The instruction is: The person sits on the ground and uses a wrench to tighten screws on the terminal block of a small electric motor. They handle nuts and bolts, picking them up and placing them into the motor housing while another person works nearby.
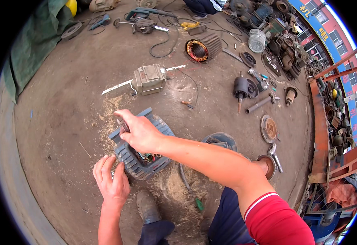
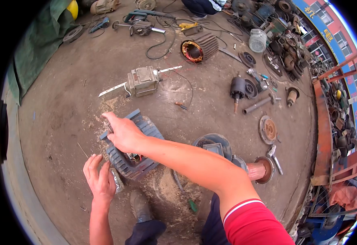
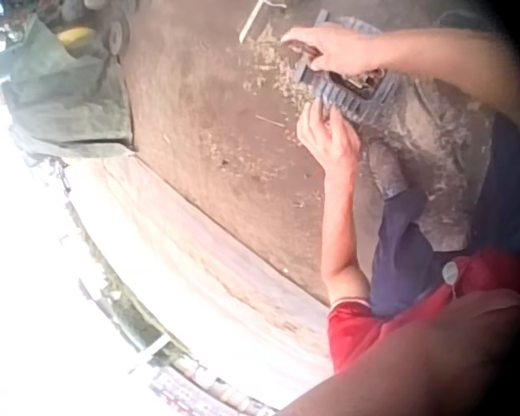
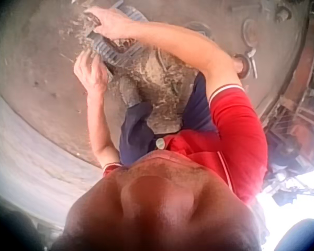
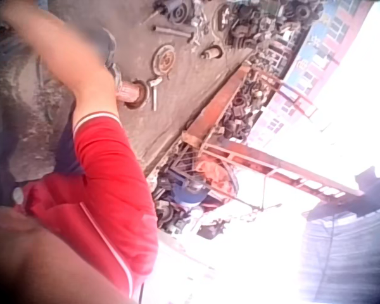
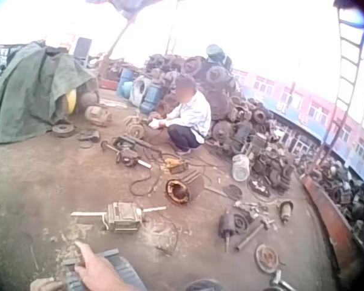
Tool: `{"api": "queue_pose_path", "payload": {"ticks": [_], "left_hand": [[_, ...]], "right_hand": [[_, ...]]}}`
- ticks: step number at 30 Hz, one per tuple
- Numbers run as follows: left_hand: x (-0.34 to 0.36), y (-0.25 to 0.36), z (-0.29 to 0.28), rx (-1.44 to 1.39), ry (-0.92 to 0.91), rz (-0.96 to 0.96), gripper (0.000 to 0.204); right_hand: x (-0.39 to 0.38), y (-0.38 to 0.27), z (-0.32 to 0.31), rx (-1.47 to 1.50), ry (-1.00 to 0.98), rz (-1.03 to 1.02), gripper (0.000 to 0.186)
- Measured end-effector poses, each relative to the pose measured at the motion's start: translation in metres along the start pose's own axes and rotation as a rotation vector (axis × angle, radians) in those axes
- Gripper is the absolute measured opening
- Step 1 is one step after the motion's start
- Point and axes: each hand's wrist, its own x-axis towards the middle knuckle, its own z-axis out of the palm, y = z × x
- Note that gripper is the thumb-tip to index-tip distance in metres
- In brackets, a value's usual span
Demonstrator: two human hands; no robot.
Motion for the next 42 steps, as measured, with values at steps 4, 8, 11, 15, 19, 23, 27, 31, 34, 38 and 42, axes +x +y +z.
{"api": "queue_pose_path", "payload": {"ticks": [4, 8, 11, 15, 19, 23, 27, 31, 34, 38, 42], "left_hand": [[0.016, 0.019, 0.022, -0.163, -0.151, -0.270, 0.031], [0.033, 0.028, 0.037, -0.099, -0.264, -0.278, 0.028], [0.033, 0.029, 0.045, -0.091, -0.241, -0.247, 0.026], [0.026, 0.025, 0.045, -0.112, -0.219, -0.269, 0.026], [0.006, 0.019, 0.037, -0.275, -0.128, -0.428, 0.023], [-0.023, 0.018, 0.009, -0.449, -0.106, -0.665, 0.018], [-0.037, 0.019, -0.002, -0.290, -0.057, -0.653, 0.022], [-0.020, 0.022, 0.003, -0.239, -0.017, -0.774, 0.022], [-0.005, 0.007, 0.010, -0.455, -0.003, -0.897, 0.019], [0.058, -0.022, 0.029, -0.330, -0.107, -0.605, 0.020], [0.114, -0.020, 0.039, -0.162, -0.278, -0.327, 0.025]], "right_hand": [[-0.024, 0.022, -0.010, 0.218, 0.278, 0.143, 0.030], [-0.063, 0.022, -0.024, 0.169, 0.433, 0.239, 0.025], [-0.097, 0.024, -0.025, 0.241, 0.401, 0.375, 0.024], [-0.129, 0.020, -0.008, 0.369, 0.262, 0.602, 0.018], [-0.141, -0.007, 0.033, 0.880, 0.133, 0.839, 0.015], [-0.118, -0.013, 0.094, 1.118, 0.156, 0.806, 0.017], [-0.099, -0.022, 0.112, 1.279, 0.206, 0.786, 0.018], [-0.085, -0.024, 0.111, 1.256, 0.218, 0.758, 0.019], [-0.072, -0.029, 0.119, 1.320, 0.253, 0.707, 0.022], [-0.082, -0.017, 0.075, 0.735, 0.101, 0.465, 0.018], [-0.082, -0.017, 0.002, 0.634, 0.375, 0.308, 0.019]]}}
